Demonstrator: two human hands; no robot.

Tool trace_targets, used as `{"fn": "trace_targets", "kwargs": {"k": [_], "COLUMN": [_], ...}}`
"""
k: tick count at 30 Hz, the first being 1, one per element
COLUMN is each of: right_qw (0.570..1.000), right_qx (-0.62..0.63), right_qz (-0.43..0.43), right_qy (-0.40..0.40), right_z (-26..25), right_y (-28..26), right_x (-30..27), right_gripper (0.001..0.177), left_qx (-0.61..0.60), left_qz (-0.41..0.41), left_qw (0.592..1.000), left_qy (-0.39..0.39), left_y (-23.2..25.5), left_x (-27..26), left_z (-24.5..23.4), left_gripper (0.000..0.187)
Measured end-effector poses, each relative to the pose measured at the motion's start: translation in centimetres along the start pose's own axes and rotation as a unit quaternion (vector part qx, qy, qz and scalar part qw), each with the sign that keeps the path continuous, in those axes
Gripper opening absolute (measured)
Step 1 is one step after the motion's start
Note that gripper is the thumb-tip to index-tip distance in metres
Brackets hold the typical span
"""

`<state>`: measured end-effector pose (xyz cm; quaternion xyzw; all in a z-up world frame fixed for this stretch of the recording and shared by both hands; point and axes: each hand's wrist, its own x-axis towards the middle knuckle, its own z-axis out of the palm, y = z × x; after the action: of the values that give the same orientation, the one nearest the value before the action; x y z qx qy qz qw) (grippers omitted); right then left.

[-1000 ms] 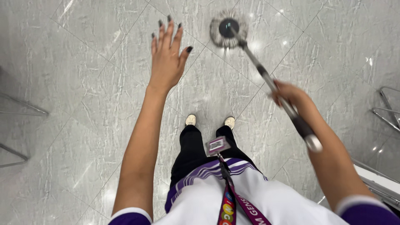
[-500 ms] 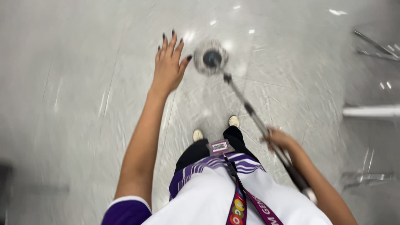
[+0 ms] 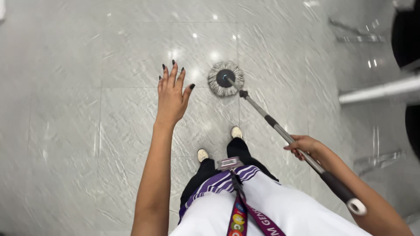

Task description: The person mops the tiled floor using a mop with a round head and a telescopic handle.

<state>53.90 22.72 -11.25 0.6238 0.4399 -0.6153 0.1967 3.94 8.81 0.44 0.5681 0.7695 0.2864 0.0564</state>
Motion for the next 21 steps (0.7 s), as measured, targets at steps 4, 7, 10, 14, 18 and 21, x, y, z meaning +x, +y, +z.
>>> {"fn": "trace_targets", "kwargs": {"k": [4,7,10,14,18,21], "right_qw": [0.998,0.986,0.989,0.994,0.984,0.984], "right_qx": [-0.033,-0.053,0.046,0.025,-0.105,-0.148], "right_qz": [-0.027,-0.124,-0.085,-0.061,-0.125,-0.083], "right_qy": [-0.038,-0.098,-0.113,-0.088,-0.073,-0.052], "right_z": [-2.6,-3.3,-3.1,-0.1,-0.8,-2.2], "right_y": [-7.8,-14.5,-20.8,-21.4,-13.3,-8.0], "right_x": [7.8,13.6,16.6,15.8,7.7,0.3], "right_gripper": [0.033,0.024,0.033,0.073,0.099,0.103], "left_qx": [0.085,0.124,0.167,0.231,0.203,0.243], "left_qz": [-0.041,-0.065,-0.071,-0.055,-0.081,-0.048], "left_qw": [0.995,0.988,0.981,0.971,0.976,0.968], "left_qy": [0.032,0.062,0.071,0.043,0.006,0.035], "left_y": [-0.2,-2.0,-4.7,-7.4,-7.3,-7.4], "left_x": [-2.3,-4.7,-5.6,-4.4,-4.2,-4.6], "left_z": [-3.5,-4.8,-5.3,-6.2,-6.4,-5.9], "left_gripper": [0.061,0.067,0.068,0.063,0.066,0.067]}}
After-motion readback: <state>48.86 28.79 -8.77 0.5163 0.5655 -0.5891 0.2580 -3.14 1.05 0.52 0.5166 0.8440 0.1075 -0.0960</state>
